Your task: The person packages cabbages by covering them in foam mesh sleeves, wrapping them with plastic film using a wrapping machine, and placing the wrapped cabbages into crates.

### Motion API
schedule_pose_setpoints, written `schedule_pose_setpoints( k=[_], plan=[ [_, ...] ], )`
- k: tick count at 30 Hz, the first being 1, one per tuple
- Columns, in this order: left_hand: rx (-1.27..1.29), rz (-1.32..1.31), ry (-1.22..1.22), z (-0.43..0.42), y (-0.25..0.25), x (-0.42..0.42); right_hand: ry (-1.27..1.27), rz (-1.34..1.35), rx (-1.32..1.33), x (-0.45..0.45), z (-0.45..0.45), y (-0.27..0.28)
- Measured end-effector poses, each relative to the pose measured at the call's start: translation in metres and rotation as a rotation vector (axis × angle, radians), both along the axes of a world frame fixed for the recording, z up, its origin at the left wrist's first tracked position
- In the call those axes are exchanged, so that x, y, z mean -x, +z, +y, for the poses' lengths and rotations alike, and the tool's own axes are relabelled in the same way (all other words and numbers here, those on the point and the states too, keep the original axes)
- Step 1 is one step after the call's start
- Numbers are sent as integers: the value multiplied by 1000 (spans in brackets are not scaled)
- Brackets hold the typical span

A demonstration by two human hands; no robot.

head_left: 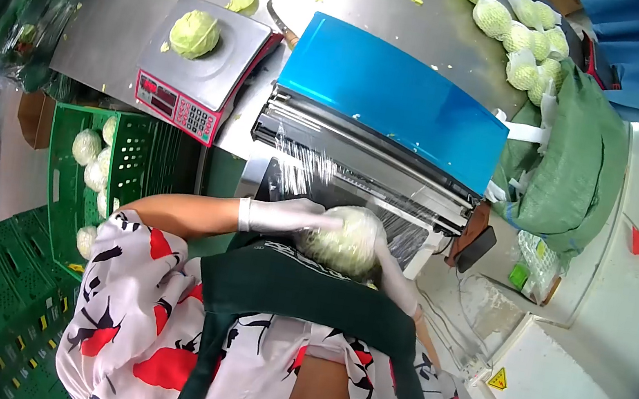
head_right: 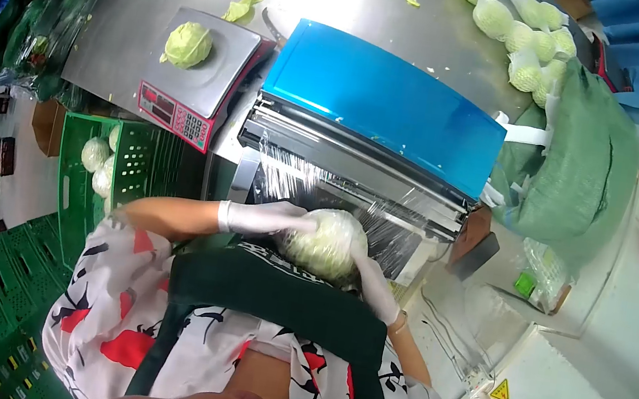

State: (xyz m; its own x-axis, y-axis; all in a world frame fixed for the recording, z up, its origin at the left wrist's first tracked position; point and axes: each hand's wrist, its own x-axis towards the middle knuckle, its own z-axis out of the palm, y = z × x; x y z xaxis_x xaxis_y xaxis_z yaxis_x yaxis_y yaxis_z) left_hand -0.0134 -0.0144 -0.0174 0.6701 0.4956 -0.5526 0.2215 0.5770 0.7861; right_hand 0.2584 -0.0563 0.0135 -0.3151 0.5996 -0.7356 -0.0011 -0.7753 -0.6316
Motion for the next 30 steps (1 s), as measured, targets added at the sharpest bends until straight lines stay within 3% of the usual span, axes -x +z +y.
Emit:
schedule_pose_setpoints(
  k=[1,5,8,9,10,12,13,14,16,17,18,20,21,23,24,25,26,28,29,30],
  plan=[
    [242,-20,40,1,6,-2,-46,57,115,4,-2,-6],
    [502,-1,89,4,8,5,-19,225,274,20,20,-21],
    [605,-158,219,-31,-17,24,4,328,350,2,8,-23],
    [546,-221,302,-37,2,30,-12,343,351,-4,0,-19],
    [279,-70,322,-55,-21,35,110,52,-12,-15,-14,-29],
    [-377,248,220,-73,-7,41,342,-541,-725,-26,-40,-45],
    [-660,417,151,-81,-17,43,291,-675,-1185,-25,-44,-40],
    [-1005,359,307,-84,-21,41,169,-614,-916,-26,-45,-33],
    [-939,476,317,-73,-1,42,-65,-477,-383,-22,-37,-10],
    [-775,498,368,-67,13,40,-339,-321,-358,-19,-36,-7],
    [-620,481,498,-61,33,36,-382,-215,-261,-23,-37,-9],
    [-684,553,497,-65,28,39,-457,-4,-52,-43,-42,-14],
    [-426,469,513,-71,15,43,-337,-67,56,-59,-56,-33],
    [98,184,553,-101,-48,52,271,-552,-653,-61,-91,-84],
    [162,178,410,-106,-59,46,598,-772,-1010,-56,-102,-108],
    [196,188,376,-114,-69,37,644,-759,-1001,-48,-114,-133],
    [227,199,342,-114,-71,22,569,-649,-813,-29,-116,-152],
    [-251,104,218,-122,-105,6,386,-462,-469,6,-114,-176],
    [-500,61,156,-121,-118,0,365,-423,-421,17,-109,-184],
    [-404,207,13,-108,-91,1,347,-380,-372,25,-104,-188]
  ],
)
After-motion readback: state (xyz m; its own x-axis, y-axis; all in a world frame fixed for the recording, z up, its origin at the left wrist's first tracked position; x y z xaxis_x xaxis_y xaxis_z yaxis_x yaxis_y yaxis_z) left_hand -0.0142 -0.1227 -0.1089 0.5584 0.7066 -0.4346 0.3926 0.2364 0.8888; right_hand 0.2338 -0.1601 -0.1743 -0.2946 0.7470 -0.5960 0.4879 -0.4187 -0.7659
